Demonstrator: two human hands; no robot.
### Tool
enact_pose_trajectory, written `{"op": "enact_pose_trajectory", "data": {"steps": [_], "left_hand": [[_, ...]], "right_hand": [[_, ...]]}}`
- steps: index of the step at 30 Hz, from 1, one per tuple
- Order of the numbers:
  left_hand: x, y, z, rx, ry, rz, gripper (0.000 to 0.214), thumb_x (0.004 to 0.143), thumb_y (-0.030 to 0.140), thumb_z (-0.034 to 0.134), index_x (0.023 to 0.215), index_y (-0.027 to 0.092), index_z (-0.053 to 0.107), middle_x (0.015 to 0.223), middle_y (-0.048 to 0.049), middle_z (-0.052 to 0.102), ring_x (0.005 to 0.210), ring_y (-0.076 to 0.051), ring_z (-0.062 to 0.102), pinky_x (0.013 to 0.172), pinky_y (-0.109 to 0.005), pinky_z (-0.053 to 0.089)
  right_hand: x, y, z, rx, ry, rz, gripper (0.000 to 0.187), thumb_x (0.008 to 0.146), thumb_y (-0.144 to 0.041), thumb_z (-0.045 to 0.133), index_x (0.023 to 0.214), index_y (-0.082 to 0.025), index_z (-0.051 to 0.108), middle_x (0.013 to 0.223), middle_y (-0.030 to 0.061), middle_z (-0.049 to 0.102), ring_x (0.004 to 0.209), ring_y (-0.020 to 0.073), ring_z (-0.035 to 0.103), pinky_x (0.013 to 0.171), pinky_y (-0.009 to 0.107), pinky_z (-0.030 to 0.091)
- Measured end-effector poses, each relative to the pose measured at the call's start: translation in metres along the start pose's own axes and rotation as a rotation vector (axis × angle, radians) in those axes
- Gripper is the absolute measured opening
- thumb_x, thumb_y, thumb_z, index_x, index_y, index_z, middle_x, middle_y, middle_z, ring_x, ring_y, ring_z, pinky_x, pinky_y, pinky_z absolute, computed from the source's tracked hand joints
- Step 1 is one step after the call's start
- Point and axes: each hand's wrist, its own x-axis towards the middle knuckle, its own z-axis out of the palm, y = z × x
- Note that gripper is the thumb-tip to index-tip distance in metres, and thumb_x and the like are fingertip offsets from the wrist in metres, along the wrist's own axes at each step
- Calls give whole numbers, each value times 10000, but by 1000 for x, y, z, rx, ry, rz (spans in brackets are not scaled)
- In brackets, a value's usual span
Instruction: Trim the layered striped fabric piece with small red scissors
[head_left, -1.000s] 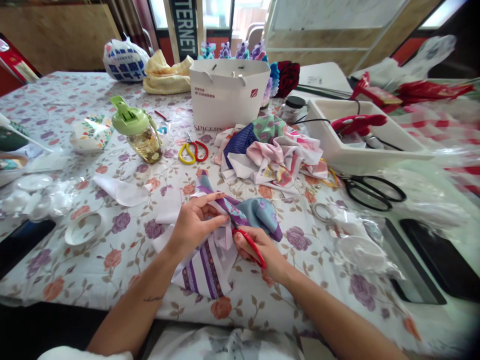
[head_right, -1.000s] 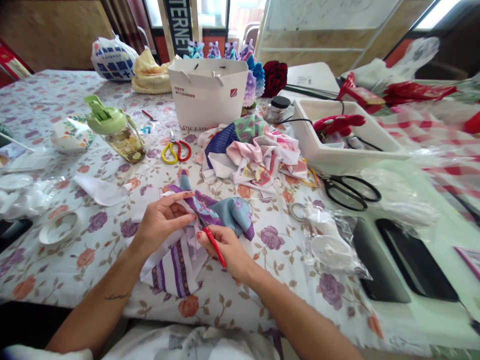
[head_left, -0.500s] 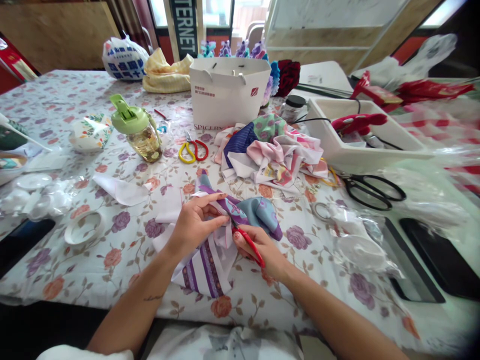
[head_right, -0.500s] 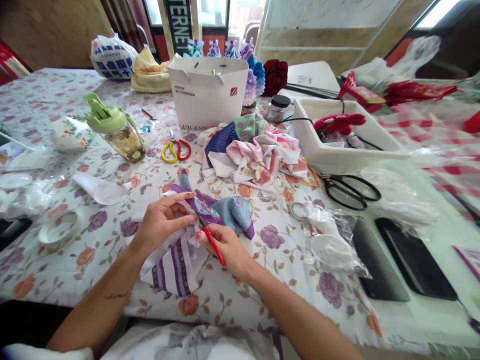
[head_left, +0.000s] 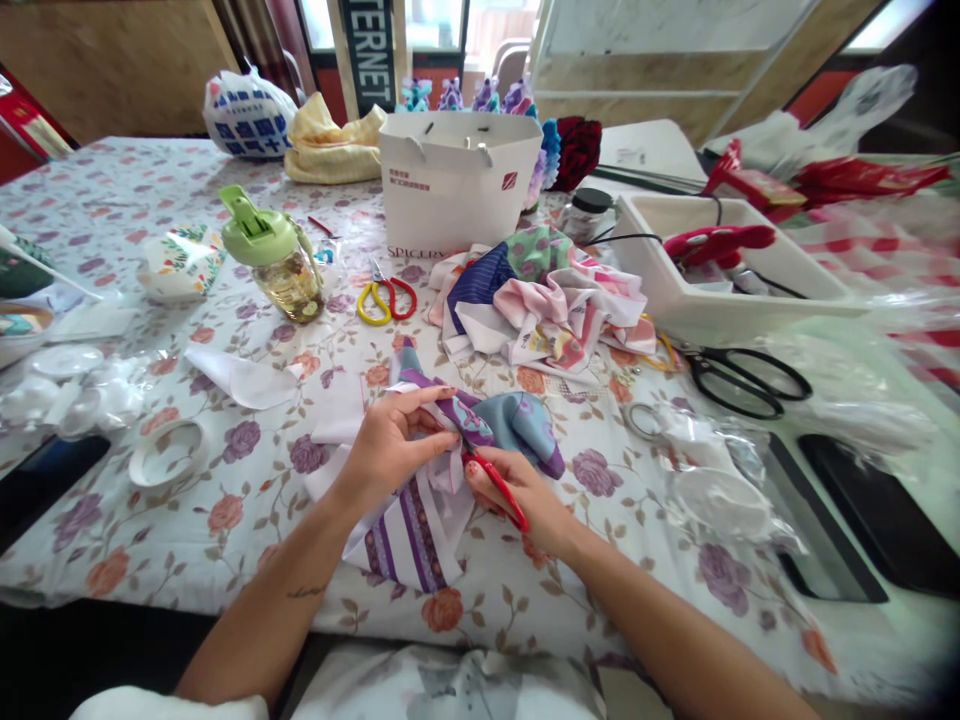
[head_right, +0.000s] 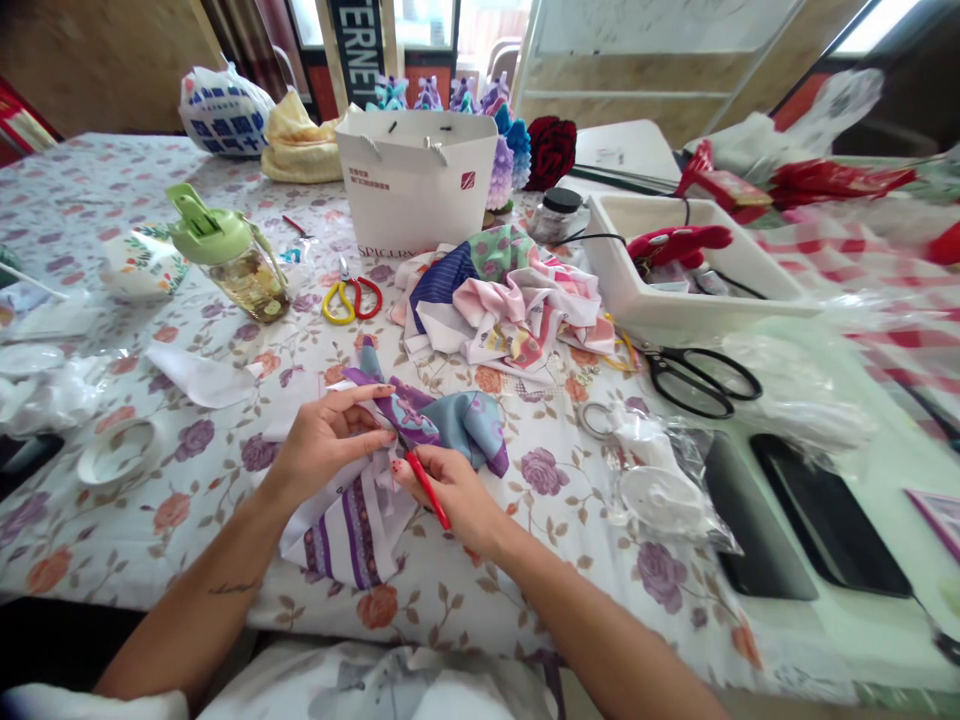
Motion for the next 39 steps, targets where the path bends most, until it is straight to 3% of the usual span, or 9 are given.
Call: {"op": "enact_pose_trajectory", "data": {"steps": [39], "left_hand": [[-2, 0, -1, -3, -7, -2, 502, 652, 149, 808, 1140, 111, 698, 699, -12, 706, 673, -163, 673, 648, -248, 540]], "right_hand": [[-2, -5, -1, -48, 33, 21, 560, 787, -668, 610, 597, -220, 333, 497, -87, 294, 438, 71, 201, 422, 244, 139]]}}
